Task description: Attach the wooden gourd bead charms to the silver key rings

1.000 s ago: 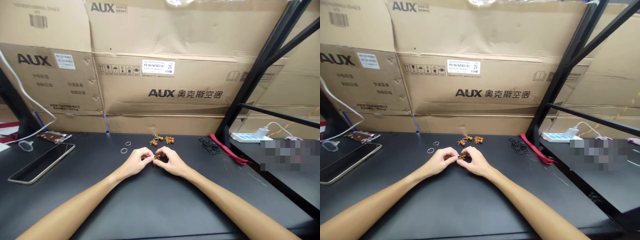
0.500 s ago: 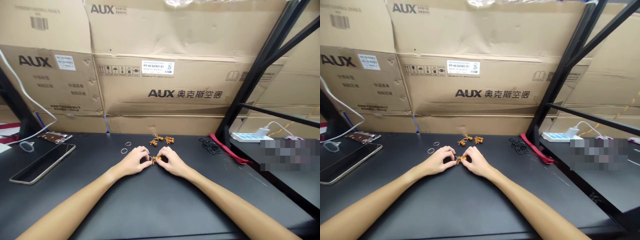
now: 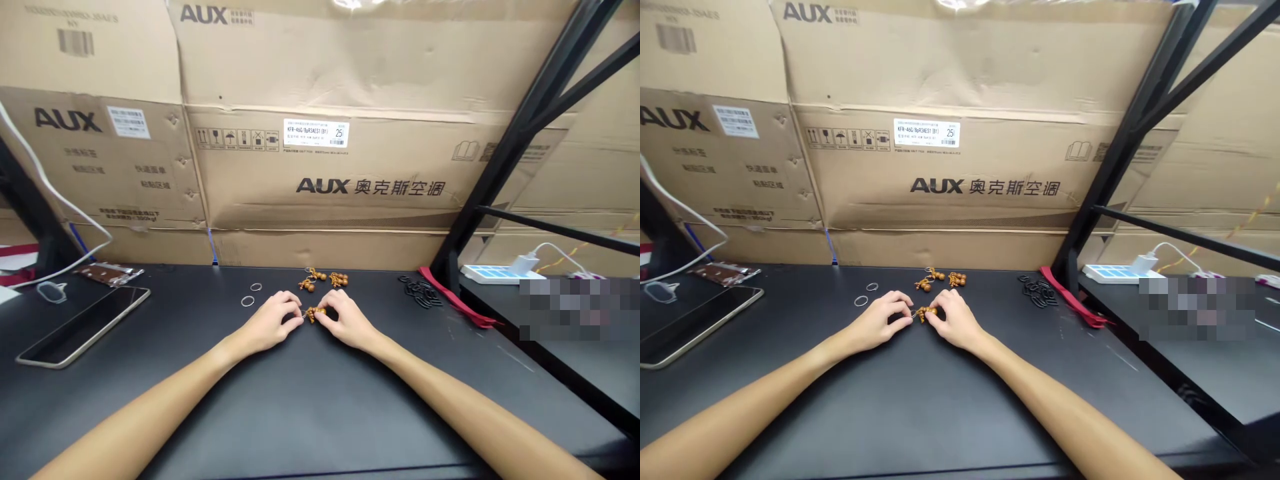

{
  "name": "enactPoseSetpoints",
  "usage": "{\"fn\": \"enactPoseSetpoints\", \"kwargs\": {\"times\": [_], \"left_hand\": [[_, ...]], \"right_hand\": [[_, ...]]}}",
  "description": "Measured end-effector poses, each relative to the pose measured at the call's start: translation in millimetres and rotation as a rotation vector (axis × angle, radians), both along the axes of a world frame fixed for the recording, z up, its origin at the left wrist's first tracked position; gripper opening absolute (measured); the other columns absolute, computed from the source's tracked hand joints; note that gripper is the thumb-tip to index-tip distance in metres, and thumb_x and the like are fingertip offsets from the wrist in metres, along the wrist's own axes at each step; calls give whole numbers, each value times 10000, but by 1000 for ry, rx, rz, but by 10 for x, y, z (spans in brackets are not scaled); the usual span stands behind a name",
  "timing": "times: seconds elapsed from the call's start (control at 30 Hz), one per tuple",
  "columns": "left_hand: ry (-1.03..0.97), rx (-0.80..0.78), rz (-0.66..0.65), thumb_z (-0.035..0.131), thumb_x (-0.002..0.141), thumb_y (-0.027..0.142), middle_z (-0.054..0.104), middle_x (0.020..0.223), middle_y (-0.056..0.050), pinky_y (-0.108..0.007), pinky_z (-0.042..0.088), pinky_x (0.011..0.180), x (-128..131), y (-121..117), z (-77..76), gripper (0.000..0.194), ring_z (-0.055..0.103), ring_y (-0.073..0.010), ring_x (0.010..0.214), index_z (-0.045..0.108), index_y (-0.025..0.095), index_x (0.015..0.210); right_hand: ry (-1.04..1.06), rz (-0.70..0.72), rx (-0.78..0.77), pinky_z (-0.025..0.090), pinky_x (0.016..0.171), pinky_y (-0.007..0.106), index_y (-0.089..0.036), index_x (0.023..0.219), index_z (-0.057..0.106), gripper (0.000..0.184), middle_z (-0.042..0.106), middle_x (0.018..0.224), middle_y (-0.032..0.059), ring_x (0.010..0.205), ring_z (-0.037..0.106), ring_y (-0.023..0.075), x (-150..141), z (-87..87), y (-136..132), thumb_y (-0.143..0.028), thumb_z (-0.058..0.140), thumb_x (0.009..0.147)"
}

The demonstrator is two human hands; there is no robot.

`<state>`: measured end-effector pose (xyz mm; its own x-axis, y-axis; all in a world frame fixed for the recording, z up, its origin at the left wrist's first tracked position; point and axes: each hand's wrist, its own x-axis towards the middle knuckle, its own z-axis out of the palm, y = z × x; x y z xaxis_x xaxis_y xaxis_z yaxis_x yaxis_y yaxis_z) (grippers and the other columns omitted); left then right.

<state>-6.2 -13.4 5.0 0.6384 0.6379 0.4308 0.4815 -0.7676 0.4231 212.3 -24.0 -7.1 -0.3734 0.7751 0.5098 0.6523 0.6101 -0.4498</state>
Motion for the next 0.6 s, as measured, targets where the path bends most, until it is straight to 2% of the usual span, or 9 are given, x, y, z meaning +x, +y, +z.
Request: {"fn": "enactPoseSetpoints", "kwargs": {"times": [0.2, 0.43, 0.6], "left_hand": [[-11, 22, 22, 549, 875, 258, 594, 1043, -60, -374, 443, 916, 7, 15, -46, 136, 552, -215, 989, 636, 198, 789], [10, 27, 10, 509, 897, 233, 595, 1057, -56, -369, 439, 929, 4, 31, -47, 156, 547, -210, 999, 632, 201, 806], [26, 36, 30, 544, 884, 262, 585, 1062, -67, -379, 433, 931, 7, 14, -52, 135, 540, -217, 1014, 613, 191, 791]], "right_hand": [[7, 145, -9, 444, 791, 334, -210, 842, 602, 67, 614, 882, 42, 837, 532, 185, -39, 41, -74, -259, 569, 875], [-9, 7, -1, 433, 797, 366, -206, 796, 597, 95, 610, 841, 44, 828, 519, 198, -17, 3, -18, -268, 578, 866], [15, 109, 1, 438, 791, 340, -207, 845, 595, 66, 609, 864, 38, 824, 522, 183, -31, 34, -64, -257, 568, 879]]}}
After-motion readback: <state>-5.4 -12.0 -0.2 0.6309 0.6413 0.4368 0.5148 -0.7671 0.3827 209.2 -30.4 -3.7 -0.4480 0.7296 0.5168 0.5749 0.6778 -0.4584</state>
